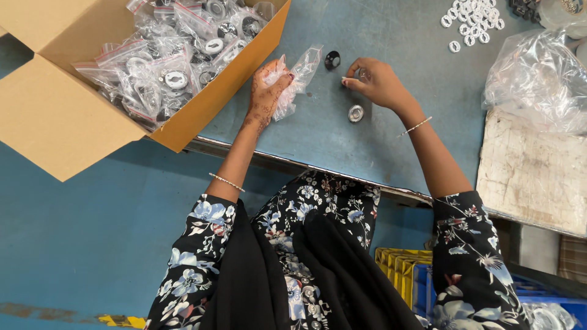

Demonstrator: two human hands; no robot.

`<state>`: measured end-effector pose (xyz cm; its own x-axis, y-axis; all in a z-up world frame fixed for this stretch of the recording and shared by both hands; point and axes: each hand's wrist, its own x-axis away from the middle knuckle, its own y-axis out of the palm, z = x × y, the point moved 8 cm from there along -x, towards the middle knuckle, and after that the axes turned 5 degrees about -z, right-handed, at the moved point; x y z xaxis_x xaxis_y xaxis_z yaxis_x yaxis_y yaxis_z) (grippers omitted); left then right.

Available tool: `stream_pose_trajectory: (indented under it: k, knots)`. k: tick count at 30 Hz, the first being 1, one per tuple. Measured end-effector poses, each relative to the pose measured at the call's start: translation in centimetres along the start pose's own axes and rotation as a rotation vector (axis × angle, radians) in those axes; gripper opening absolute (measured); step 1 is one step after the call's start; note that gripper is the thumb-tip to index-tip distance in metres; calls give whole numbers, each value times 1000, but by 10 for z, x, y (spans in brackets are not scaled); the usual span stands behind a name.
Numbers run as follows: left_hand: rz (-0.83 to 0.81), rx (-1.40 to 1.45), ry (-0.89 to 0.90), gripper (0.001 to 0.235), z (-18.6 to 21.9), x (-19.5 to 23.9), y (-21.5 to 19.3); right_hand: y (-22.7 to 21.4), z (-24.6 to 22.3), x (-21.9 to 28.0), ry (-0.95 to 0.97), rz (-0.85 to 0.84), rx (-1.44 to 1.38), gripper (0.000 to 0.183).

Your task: The person repeatedly picks small black and white plastic components from a table, places them into clear plastic bags, and puts the filled bags into a cardboard box. The process is continuous and repetitive throughout the clip.

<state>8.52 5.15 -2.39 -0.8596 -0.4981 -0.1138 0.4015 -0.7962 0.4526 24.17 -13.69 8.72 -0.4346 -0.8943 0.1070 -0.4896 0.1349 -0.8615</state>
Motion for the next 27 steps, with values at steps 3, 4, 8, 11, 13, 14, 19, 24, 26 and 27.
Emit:
stream_pose_trajectory:
  k: [3,4,8,11,13,14,19,24,26,27]
  knots:
    - [2,1,2,17,2,1,-1,0,-2,3,-87,12,-39,27]
    - [2,3,4,17,3,1,-1,-2,-6,5,-150,13,-54,28]
    - [1,3,8,18,5,-1,-1,-1,11,11,43,-77,-159,32]
    - [1,7,7,18,4,-1,-1,-1,7,17,63,-104,-234,34]
    - [0,8,5,18,3,-1,-1,-3,4,21,83,-88,-256,39]
    - [1,7,5,18,3,-1,-1,-5,1,22,73,-66,-236,41]
    - [0,7,10,19,4,-1,-1,-19,-13,28,-20,88,-95,49]
    - [-1,5,11,19,5,-2,0,-17,4,31,132,95,-221,55]
    - [-1,5,13,19,6,-3,1,-16,7,31,131,110,-191,55]
    - [-1,8,10,19,5,-2,1,-17,6,31,92,129,-148,55]
